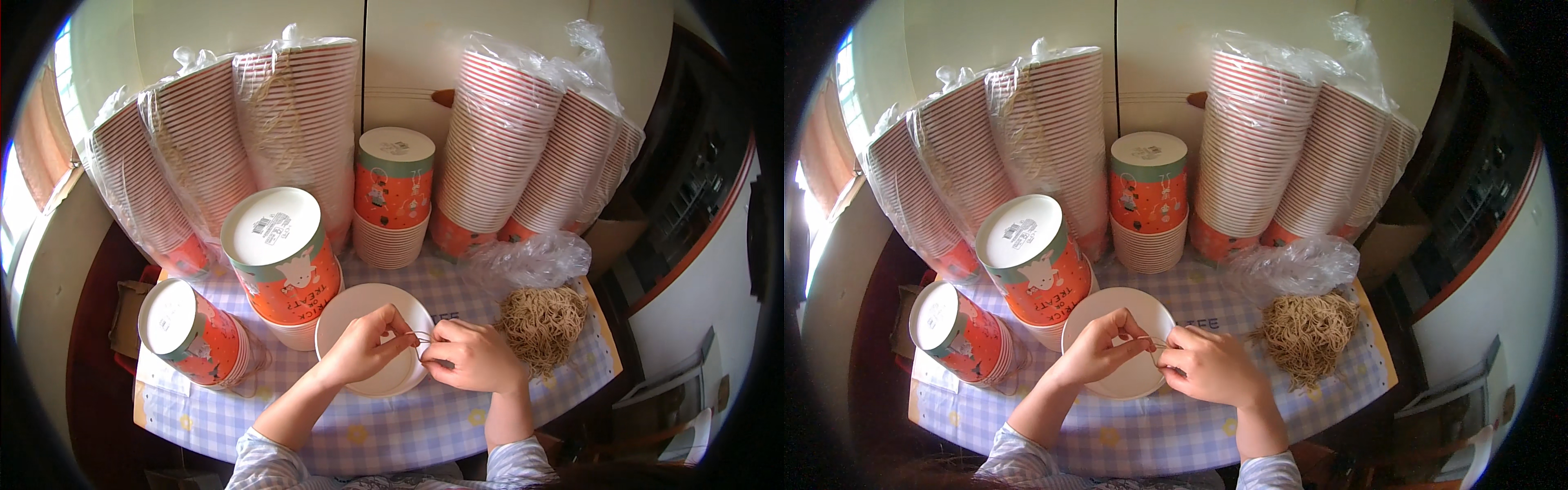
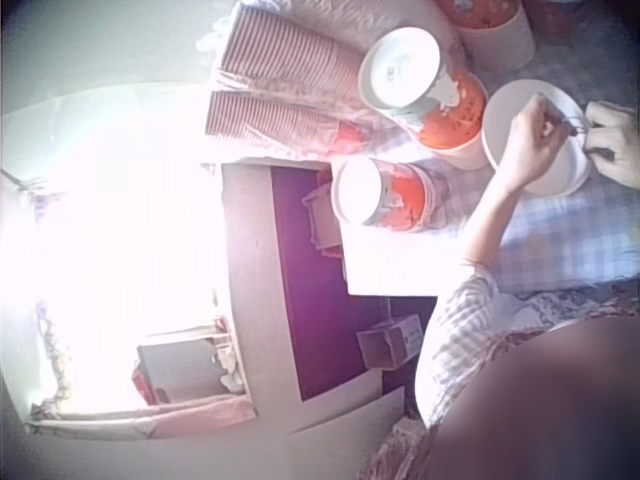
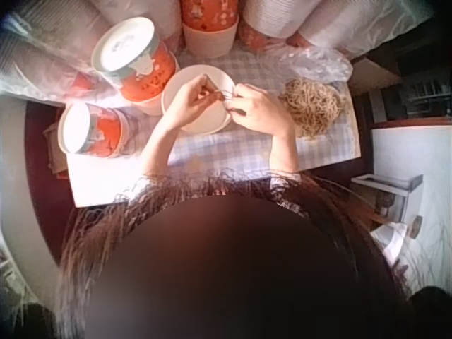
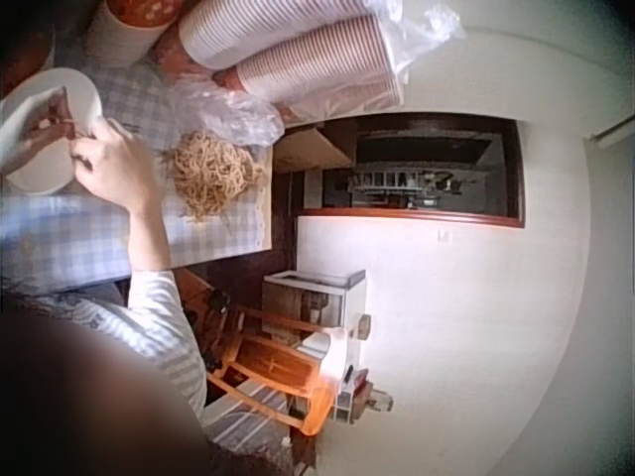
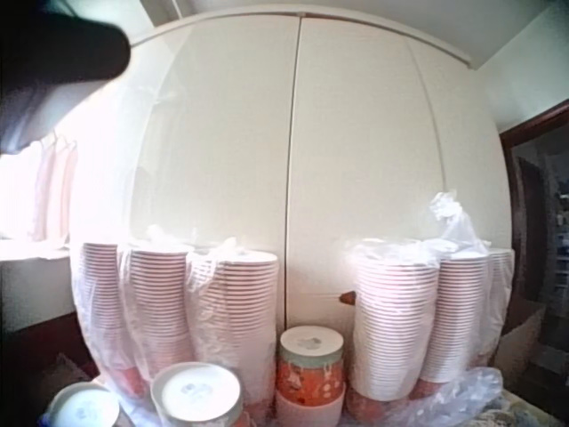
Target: Attach plastic handles to the sides of paper buckets by threading them through pre-drilled holes.
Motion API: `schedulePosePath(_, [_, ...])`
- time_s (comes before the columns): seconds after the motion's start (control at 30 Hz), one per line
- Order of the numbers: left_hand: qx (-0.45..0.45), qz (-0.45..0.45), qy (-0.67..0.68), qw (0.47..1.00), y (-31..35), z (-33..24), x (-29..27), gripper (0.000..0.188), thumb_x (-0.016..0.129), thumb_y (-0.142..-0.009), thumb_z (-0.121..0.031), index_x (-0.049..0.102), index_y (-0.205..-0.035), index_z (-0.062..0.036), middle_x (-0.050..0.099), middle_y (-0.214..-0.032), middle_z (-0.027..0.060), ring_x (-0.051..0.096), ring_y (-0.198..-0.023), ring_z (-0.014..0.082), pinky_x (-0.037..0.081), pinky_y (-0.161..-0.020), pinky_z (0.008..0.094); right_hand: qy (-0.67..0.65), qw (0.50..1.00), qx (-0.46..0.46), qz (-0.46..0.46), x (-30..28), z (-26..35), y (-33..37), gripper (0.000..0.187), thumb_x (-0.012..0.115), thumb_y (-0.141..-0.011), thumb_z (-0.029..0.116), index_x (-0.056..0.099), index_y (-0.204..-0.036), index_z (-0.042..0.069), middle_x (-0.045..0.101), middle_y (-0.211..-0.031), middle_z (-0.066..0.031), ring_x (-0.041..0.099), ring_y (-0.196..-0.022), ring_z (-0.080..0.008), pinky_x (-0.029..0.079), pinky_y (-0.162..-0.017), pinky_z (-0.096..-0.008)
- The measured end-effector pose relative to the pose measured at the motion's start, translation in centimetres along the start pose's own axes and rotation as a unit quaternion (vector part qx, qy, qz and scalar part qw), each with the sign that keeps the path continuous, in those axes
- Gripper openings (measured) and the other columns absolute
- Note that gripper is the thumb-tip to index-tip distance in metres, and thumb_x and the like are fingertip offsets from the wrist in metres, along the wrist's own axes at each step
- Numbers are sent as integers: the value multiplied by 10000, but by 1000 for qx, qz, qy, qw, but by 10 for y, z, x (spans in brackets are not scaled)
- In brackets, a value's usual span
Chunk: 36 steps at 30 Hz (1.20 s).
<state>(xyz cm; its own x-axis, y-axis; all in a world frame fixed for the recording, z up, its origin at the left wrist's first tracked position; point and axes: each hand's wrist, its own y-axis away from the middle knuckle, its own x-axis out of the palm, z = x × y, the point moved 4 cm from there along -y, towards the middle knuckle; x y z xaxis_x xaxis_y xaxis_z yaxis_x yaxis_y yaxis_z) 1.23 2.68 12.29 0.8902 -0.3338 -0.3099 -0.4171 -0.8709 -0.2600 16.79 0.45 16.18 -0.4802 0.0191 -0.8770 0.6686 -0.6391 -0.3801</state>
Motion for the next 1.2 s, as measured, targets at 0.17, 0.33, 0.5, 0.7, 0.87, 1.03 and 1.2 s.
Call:
schedulePosePath(0.17, [2,-36,-81,996,6,-6,-8,175,656,-779,-115,520,-823,-13,643,-787,99,622,-715,207,474,-636,315,-102,991,37,-77,5,-10,-5,182,743,-672,186,646,-791,89,598,-809,-26,597,-647,-191,482,-548,-300])
schedulePosePath(0.33, [7,-39,-52,998,4,-8,-2,188,651,-781,-109,504,-849,-13,637,-775,105,618,-675,204,473,-590,305,-73,991,45,-104,9,-6,-11,194,734,-667,136,649,-820,54,613,-805,-49,603,-667,-204,492,-564,-302])
schedulePosePath(0.5, [-8,-61,-44,997,5,-5,-4,250,649,-787,-124,455,-904,-18,626,-773,107,612,-632,194,470,-549,286,-7,990,30,-137,11,0,-12,147,725,-639,73,642,-758,46,607,-728,-54,587,-661,-215,485,-567,-305])
schedulePosePath(0.7, [34,-100,-84,991,6,-12,-4,247,664,-760,-129,485,-883,-10,595,-813,104,602,-719,233,476,-569,310,-175,972,110,-107,17,-22,-14,104,700,-666,17,635,-746,28,600,-701,-55,562,-575,-141,444,-518,-241])
schedulePosePath(0.87, [71,-96,-234,965,6,-10,1,131,674,-701,-109,615,-804,-52,565,-782,82,575,-730,258,484,-640,340,-274,941,190,-63,24,-35,-14,77,689,-713,11,629,-759,1,596,-704,-20,537,-598,-63,431,-529,-209])
schedulePosePath(1.03, [66,-98,-272,955,7,-11,5,127,677,-687,-130,671,-809,-96,566,-737,59,575,-716,233,486,-641,338,-349,915,198,-47,30,-40,-13,55,664,-752,4,622,-785,-7,595,-730,-6,537,-648,-47,442,-556,-202])
schedulePosePath(1.2, [74,-99,-298,947,7,-8,6,100,660,-704,-152,673,-787,-98,589,-679,33,576,-686,218,492,-607,334,-373,910,177,-31,33,-38,-13,56,662,-753,2,614,-781,-4,591,-748,1,530,-659,-39,439,-567,-198])
